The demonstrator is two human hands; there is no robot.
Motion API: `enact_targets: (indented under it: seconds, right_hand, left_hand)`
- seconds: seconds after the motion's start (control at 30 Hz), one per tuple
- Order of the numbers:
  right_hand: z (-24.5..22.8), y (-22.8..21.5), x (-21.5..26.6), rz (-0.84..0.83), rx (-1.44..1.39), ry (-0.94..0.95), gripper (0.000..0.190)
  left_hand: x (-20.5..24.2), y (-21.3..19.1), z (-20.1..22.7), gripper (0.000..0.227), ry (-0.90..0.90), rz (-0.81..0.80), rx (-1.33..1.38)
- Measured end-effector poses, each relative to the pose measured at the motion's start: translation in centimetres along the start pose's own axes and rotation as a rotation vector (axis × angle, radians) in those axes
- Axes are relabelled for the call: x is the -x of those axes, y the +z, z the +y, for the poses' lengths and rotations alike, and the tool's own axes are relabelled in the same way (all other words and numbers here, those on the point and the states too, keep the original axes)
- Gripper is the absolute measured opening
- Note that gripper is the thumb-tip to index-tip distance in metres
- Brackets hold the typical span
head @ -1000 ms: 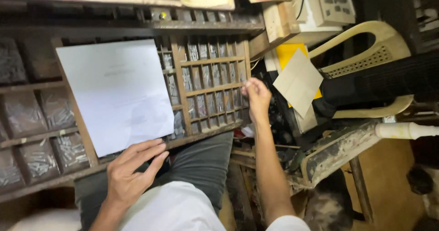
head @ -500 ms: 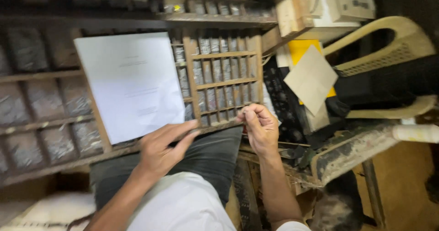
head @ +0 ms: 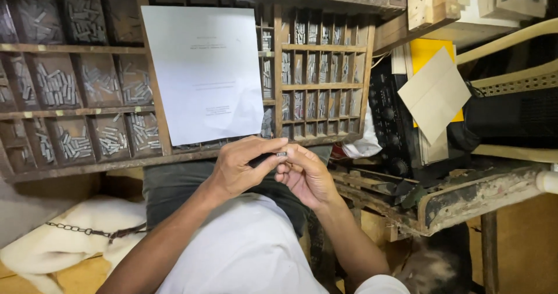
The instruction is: The person selects individual metal type characters from a wooden type case and places them into a composing stick. They repeatedly reach into the compartments to pick up letters and arrange them in the stick, occasionally adjusting the paper reference on the case.
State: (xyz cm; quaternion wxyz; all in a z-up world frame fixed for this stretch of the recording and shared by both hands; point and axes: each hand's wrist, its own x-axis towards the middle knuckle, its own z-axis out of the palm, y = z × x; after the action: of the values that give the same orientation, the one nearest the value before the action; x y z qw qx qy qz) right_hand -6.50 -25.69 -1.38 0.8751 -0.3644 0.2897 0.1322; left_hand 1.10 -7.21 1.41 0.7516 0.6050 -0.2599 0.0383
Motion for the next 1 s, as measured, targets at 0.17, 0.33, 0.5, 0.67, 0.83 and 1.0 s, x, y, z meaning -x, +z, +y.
enact_targets:
  seconds: [0.17, 0.33, 0.5, 0.67, 0.83, 1.0]
  right_hand:
    - [-0.5, 1.9, 1.0, 0.006, 0.099, -0.133, 0.018]
    - [-0.2, 2.7, 1.3, 0.003, 0.202, -0.235, 0.022]
    - [1.3, 1.8, 0.2, 0.028, 0.204, -0.295, 0.024]
    - [3.5, 1.0, -0.4, 0.107, 0.342, -0.205, 0.031]
    - [4.1, 0.1, -2.2, 0.060, 1.012, -0.499, 0.013]
    - [5.3, -0.8, -5.0, 0.002, 1.062, -0.493, 0.003]
  left_hand:
    - [0.6, -0.3, -0.3, 0.028, -0.043, 0.019, -0.055]
    - [0.5, -0.9, 0.0, 0.029, -0.032, -0.014, -0.116]
    - [0.6, -2.0, -0.4, 0.026, 0.042, -0.097, -0.155]
    - [2.3, -3.2, -1.8, 0.028, -0.044, -0.226, -0.283]
    - [9.5, -3.6, -10.3, 0.033, 0.264, -0.330, -0.719]
    - [9.5, -4.4, -11.1, 0.048, 0.113, -0.414, -0.658]
